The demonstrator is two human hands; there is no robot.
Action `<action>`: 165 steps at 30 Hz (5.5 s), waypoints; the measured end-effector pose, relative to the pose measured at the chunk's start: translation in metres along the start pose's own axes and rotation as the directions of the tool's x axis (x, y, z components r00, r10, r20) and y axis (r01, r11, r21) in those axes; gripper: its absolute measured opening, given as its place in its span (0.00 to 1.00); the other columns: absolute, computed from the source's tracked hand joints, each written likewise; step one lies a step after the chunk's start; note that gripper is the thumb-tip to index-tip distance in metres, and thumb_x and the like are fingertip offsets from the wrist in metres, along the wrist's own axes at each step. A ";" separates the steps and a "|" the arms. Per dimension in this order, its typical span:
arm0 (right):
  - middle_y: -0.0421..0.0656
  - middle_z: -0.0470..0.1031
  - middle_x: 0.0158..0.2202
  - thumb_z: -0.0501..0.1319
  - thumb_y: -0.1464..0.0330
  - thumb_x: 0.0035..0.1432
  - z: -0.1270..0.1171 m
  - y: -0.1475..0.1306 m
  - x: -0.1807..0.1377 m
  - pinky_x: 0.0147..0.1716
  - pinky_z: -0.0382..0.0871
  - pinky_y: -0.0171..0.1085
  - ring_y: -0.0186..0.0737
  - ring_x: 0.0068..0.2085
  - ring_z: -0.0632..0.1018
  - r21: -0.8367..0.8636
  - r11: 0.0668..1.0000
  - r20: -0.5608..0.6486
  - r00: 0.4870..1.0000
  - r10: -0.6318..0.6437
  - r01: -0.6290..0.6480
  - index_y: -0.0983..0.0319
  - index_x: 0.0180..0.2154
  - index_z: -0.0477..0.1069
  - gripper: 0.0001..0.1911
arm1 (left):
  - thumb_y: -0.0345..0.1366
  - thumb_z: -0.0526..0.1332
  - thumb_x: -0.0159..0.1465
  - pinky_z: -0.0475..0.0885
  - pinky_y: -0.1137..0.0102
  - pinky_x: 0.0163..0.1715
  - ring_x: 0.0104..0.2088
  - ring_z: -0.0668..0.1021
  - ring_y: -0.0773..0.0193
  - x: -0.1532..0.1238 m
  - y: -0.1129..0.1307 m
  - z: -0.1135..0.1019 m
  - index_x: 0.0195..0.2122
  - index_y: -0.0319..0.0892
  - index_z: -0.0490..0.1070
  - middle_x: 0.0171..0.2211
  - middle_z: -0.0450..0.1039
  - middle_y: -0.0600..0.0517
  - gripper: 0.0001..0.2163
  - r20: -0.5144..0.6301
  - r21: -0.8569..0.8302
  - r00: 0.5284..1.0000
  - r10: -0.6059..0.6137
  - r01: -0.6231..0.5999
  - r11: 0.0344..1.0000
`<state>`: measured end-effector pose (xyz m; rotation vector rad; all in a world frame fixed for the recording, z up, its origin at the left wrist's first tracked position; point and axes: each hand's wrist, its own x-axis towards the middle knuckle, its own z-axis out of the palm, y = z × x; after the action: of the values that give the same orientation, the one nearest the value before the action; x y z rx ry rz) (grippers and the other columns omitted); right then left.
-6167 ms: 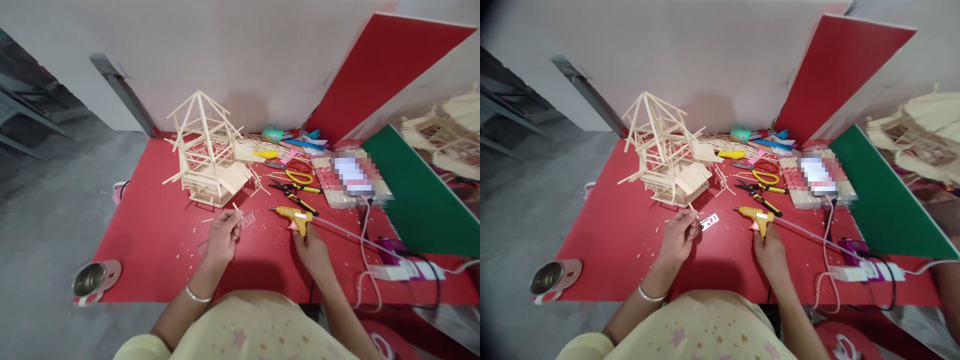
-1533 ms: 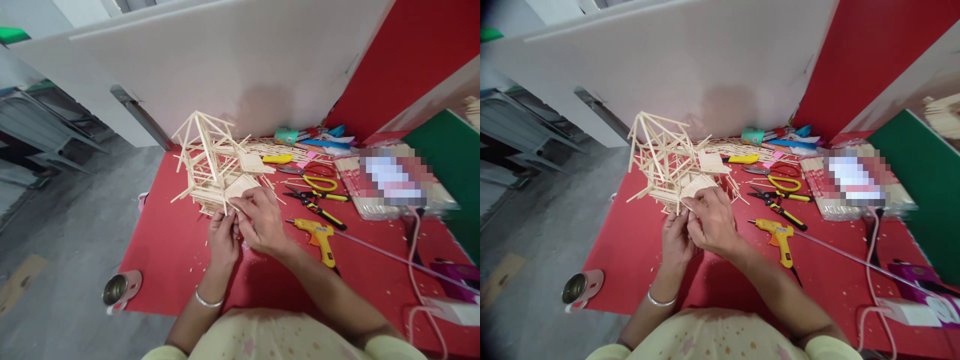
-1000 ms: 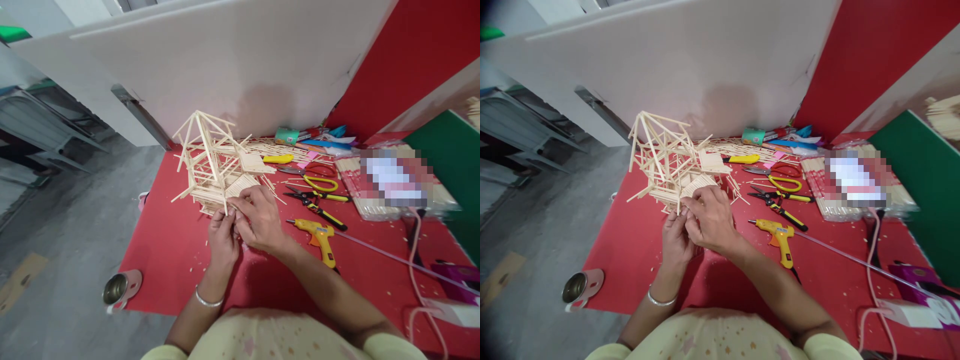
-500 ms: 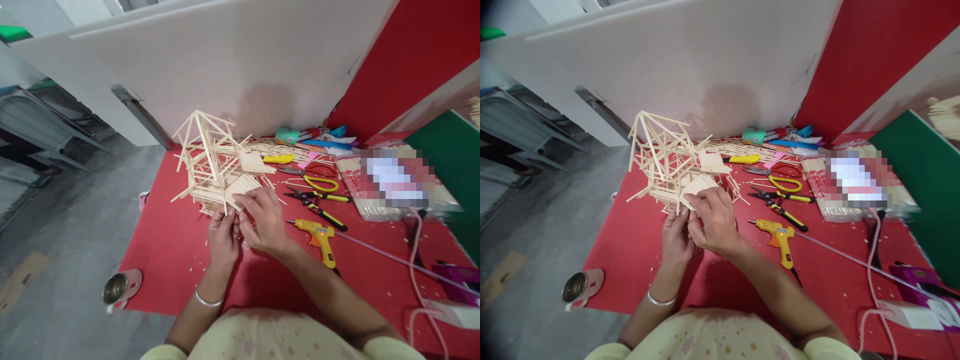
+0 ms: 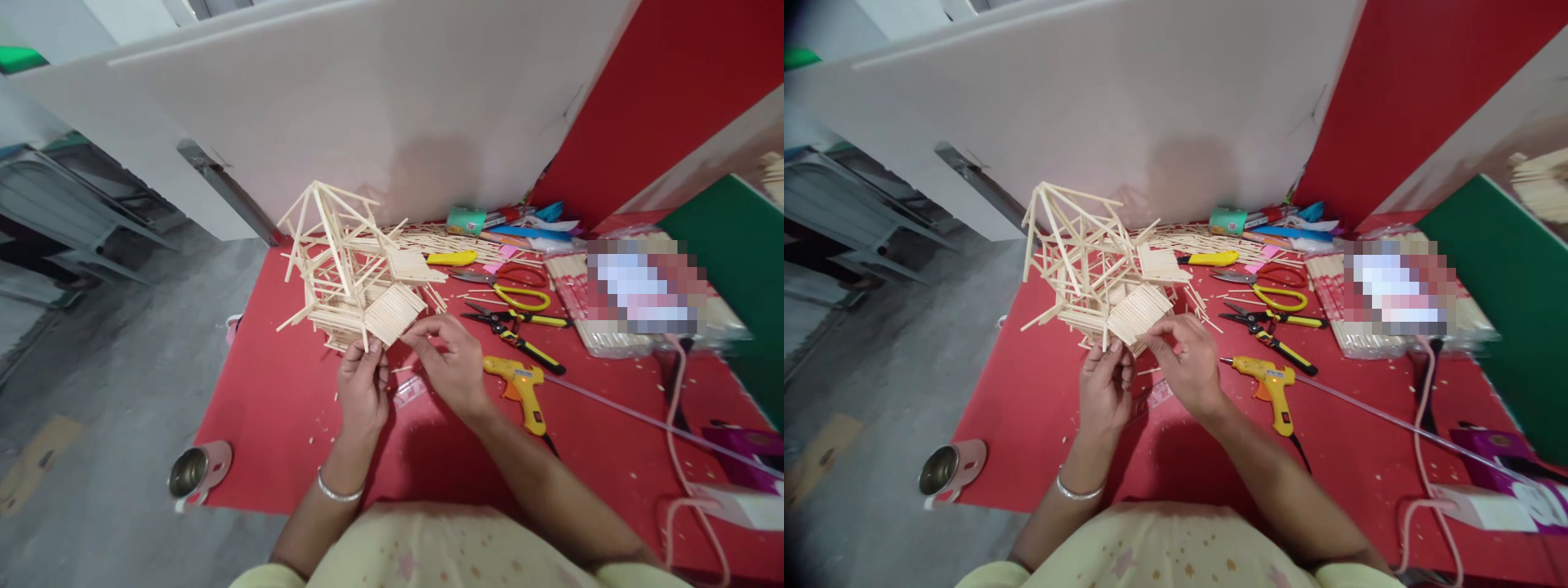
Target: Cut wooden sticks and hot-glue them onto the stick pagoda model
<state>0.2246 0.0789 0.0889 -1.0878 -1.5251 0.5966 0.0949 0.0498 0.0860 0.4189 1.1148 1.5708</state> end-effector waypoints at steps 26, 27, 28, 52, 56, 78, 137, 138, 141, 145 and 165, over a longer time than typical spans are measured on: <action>0.43 0.77 0.34 0.62 0.72 0.62 0.001 0.005 -0.020 0.39 0.70 0.44 0.41 0.36 0.74 -0.116 0.953 0.108 0.957 -0.268 0.280 0.57 0.50 0.77 0.14 | 0.38 0.75 0.53 0.59 0.82 0.17 0.17 0.66 0.78 0.002 -0.002 -0.002 0.32 0.41 0.71 0.21 0.66 0.61 0.14 -0.001 -0.011 1.000 0.006 -0.006 1.000; 0.43 0.77 0.34 0.62 0.72 0.62 0.001 0.004 -0.019 0.39 0.70 0.43 0.41 0.36 0.74 -0.116 0.953 0.110 0.957 -0.269 0.281 0.57 0.50 0.77 0.14 | 0.38 0.75 0.53 0.59 0.82 0.17 0.17 0.66 0.78 0.002 -0.001 -0.002 0.32 0.41 0.71 0.21 0.66 0.61 0.14 0.000 -0.011 1.000 0.005 -0.005 1.000; 0.43 0.77 0.35 0.62 0.72 0.62 0.001 0.004 -0.019 0.39 0.70 0.43 0.40 0.36 0.74 -0.115 0.952 0.113 0.956 -0.271 0.283 0.57 0.50 0.77 0.14 | 0.38 0.75 0.53 0.59 0.82 0.17 0.17 0.66 0.78 0.002 -0.001 -0.002 0.32 0.41 0.71 0.21 0.66 0.61 0.14 0.002 -0.011 1.000 0.005 -0.005 1.000; 0.44 0.78 0.36 0.63 0.72 0.62 0.003 0.007 -0.024 0.39 0.69 0.44 0.41 0.36 0.74 -0.173 0.925 0.130 0.939 -0.318 0.338 0.58 0.52 0.75 0.17 | 0.37 0.75 0.54 0.58 0.82 0.16 0.17 0.64 0.78 0.000 0.001 -0.001 0.31 0.40 0.71 0.20 0.65 0.61 0.13 0.012 -0.017 1.000 0.004 -0.003 1.000; 0.44 0.78 0.36 0.63 0.72 0.61 0.003 0.011 -0.027 0.38 0.68 0.44 0.42 0.36 0.74 -0.262 0.870 0.157 0.908 -0.389 0.418 0.57 0.56 0.73 0.21 | 0.37 0.75 0.54 0.58 0.82 0.17 0.17 0.65 0.78 0.001 -0.001 -0.002 0.31 0.40 0.71 0.20 0.65 0.61 0.13 0.014 -0.015 1.000 0.014 -0.014 1.000; 0.43 0.82 0.38 0.63 0.74 0.64 0.003 0.011 -0.032 0.43 0.69 0.41 0.38 0.39 0.76 -0.253 0.871 0.142 0.907 -0.397 0.421 0.60 0.43 0.76 0.07 | 0.37 0.76 0.52 0.59 0.82 0.17 0.17 0.66 0.78 0.000 -0.001 -0.003 0.31 0.40 0.69 0.21 0.66 0.61 0.16 -0.012 -0.024 1.000 0.007 -0.008 1.000; 0.49 0.81 0.50 0.61 0.59 0.63 -0.015 0.098 0.094 0.48 0.68 0.40 0.49 0.52 0.78 -0.809 0.582 0.459 0.706 0.539 0.082 0.57 0.47 0.80 0.15 | 0.43 0.76 0.51 0.56 0.80 0.15 0.15 0.63 0.77 -0.008 -0.031 -0.035 0.33 0.40 0.71 0.20 0.68 0.59 0.17 -0.019 0.152 0.987 -0.162 0.163 0.975; 0.50 0.80 0.51 0.62 0.58 0.62 -0.012 0.099 0.095 0.49 0.68 0.41 0.51 0.52 0.78 -0.816 0.572 0.452 0.703 0.549 0.078 0.58 0.47 0.80 0.16 | 0.42 0.76 0.51 0.56 0.80 0.15 0.15 0.63 0.77 -0.008 -0.030 -0.036 0.33 0.40 0.71 0.19 0.68 0.59 0.17 -0.035 0.146 0.988 -0.151 0.155 0.977; 0.54 0.80 0.51 0.62 0.58 0.62 -0.003 0.104 0.096 0.48 0.70 0.44 0.55 0.52 0.78 -0.842 0.536 0.423 0.688 0.589 0.060 0.61 0.48 0.79 0.18 | 0.40 0.76 0.50 0.55 0.80 0.15 0.15 0.64 0.76 -0.008 -0.025 -0.043 0.32 0.40 0.72 0.19 0.68 0.59 0.16 -0.072 0.130 0.993 -0.094 0.103 0.986; 0.56 0.79 0.51 0.58 0.60 0.65 0.004 0.108 0.096 0.47 0.71 0.43 0.55 0.51 0.79 -0.860 0.509 0.402 0.666 0.628 0.038 0.62 0.49 0.79 0.18 | 0.40 0.75 0.50 0.54 0.80 0.14 0.14 0.64 0.77 -0.009 -0.023 -0.051 0.31 0.40 0.73 0.20 0.68 0.59 0.15 -0.102 0.142 0.993 -0.058 0.073 0.987; 0.55 0.81 0.46 0.54 0.64 0.69 -0.023 0.097 0.078 0.42 0.69 0.37 0.48 0.46 0.81 -0.757 0.653 0.445 0.713 0.542 -0.024 0.65 0.47 0.77 0.16 | 0.42 0.76 0.50 0.56 0.80 0.15 0.15 0.64 0.76 -0.017 -0.017 -0.052 0.30 0.40 0.73 0.19 0.68 0.58 0.15 -0.103 0.166 0.995 -0.010 0.027 0.986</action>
<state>0.2794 0.1859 0.0515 -1.9182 -2.3171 0.6669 0.0710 0.0111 0.0514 0.4428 1.3312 1.5014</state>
